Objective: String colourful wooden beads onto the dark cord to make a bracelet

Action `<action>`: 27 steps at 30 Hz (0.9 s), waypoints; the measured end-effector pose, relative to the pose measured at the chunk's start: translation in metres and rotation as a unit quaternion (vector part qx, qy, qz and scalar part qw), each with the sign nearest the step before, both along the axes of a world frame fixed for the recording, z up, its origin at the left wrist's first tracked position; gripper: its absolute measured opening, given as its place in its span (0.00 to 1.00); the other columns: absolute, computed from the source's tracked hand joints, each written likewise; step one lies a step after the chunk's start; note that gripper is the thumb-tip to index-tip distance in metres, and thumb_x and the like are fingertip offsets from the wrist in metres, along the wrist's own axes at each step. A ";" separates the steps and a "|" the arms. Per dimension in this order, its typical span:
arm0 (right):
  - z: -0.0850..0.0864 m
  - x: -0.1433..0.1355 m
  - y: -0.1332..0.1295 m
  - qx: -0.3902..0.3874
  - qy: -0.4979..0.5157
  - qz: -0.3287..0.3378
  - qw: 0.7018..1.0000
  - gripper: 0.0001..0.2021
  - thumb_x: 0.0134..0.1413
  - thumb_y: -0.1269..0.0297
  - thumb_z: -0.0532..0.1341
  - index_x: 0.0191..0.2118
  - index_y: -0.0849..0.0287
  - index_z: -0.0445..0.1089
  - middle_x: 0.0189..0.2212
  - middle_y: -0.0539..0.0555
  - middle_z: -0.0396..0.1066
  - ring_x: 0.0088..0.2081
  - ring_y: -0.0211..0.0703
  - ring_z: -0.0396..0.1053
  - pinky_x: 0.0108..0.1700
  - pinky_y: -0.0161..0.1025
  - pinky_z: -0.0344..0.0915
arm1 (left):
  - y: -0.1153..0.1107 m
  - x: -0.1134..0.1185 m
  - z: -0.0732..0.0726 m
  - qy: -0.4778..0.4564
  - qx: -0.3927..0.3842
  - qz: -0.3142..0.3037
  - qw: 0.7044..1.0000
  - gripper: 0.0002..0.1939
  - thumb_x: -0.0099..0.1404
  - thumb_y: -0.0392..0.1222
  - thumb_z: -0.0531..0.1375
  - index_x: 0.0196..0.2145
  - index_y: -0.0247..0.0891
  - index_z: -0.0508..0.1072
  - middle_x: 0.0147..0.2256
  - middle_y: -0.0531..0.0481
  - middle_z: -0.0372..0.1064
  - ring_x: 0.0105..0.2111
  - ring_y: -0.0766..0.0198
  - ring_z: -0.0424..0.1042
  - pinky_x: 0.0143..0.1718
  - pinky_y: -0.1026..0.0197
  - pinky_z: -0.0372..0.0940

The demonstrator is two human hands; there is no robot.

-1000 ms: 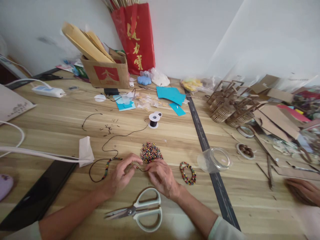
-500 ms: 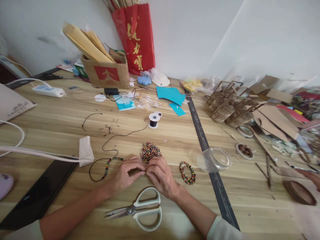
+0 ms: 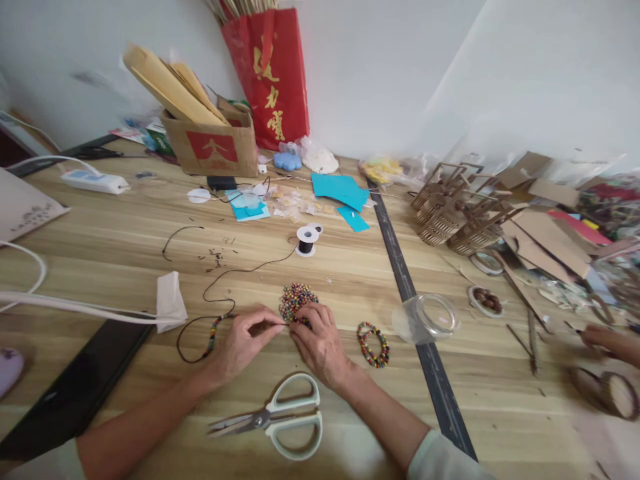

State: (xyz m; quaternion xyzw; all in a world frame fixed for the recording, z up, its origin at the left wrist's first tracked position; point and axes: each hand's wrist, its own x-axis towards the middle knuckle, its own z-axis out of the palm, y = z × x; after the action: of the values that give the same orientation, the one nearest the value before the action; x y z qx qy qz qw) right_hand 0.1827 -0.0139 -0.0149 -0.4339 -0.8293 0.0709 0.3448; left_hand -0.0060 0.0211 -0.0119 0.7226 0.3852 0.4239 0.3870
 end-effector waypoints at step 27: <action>0.000 0.007 0.001 -0.028 0.141 0.061 0.988 0.05 0.61 0.71 0.58 0.40 0.57 0.69 0.35 0.55 0.74 0.41 0.46 0.71 0.51 0.50 0.65 | -0.003 0.004 -0.003 0.035 0.061 -0.046 0.996 0.06 0.58 0.29 0.60 0.26 0.36 0.71 0.26 0.49 0.70 0.30 0.61 0.67 0.34 0.60 0.64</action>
State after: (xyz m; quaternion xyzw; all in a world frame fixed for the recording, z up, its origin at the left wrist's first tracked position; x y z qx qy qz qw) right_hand 0.1897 -0.0127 -0.0150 -0.3781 -0.7948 0.1758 0.4410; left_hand -0.0023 0.0180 -0.0151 0.7763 0.3378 0.4031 0.3474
